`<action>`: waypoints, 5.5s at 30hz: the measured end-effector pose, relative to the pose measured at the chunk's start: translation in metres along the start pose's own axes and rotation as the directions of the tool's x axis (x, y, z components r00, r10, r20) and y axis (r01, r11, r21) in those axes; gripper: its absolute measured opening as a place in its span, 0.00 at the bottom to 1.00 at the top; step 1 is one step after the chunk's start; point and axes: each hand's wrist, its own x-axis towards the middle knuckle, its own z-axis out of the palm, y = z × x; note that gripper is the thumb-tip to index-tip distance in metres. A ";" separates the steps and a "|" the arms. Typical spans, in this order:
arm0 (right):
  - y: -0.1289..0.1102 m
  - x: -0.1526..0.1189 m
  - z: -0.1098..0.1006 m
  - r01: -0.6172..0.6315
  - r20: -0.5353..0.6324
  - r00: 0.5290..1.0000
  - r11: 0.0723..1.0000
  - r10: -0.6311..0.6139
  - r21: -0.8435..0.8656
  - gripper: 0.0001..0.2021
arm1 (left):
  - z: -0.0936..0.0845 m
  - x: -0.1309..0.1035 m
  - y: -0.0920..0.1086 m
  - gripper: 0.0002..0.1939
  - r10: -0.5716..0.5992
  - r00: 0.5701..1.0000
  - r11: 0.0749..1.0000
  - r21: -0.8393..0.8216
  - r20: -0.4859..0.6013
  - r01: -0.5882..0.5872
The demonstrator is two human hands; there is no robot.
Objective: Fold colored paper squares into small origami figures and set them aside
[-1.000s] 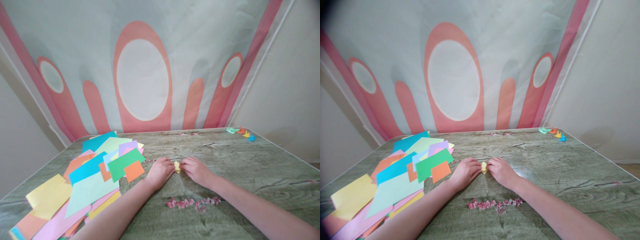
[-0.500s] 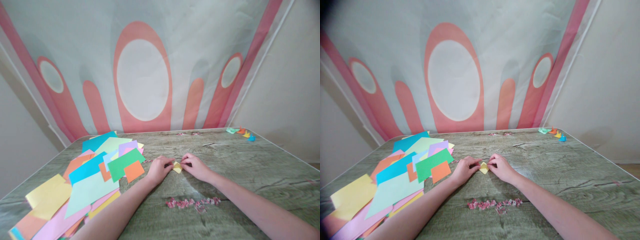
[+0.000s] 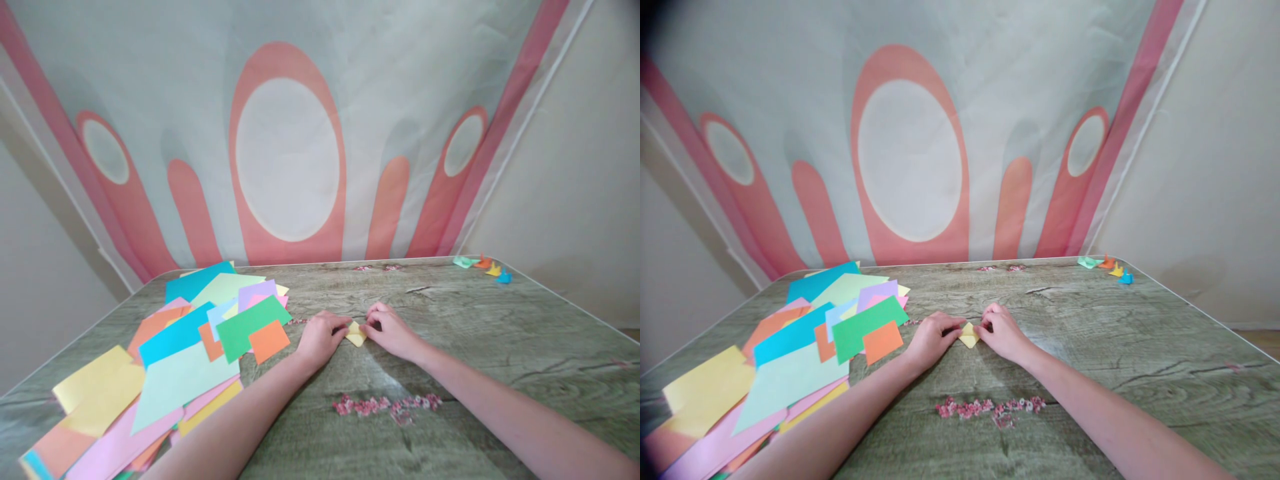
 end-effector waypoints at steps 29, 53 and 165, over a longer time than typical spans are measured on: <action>-0.016 -0.018 -0.003 0.344 0.062 0.936 0.868 -0.345 -0.357 0.08 | -0.013 -0.008 0.036 0.12 0.174 0.944 0.793 0.528 0.279 -0.302; -0.012 -0.012 -0.007 0.409 0.200 0.912 0.833 -0.358 -0.373 0.18 | -0.012 -0.002 0.015 0.16 0.139 0.972 0.795 0.564 0.190 -0.224; -0.002 -0.002 0.002 0.317 0.023 0.947 0.926 -0.319 -0.207 0.11 | -0.004 -0.005 0.000 0.17 0.061 0.998 0.977 0.207 0.000 -0.060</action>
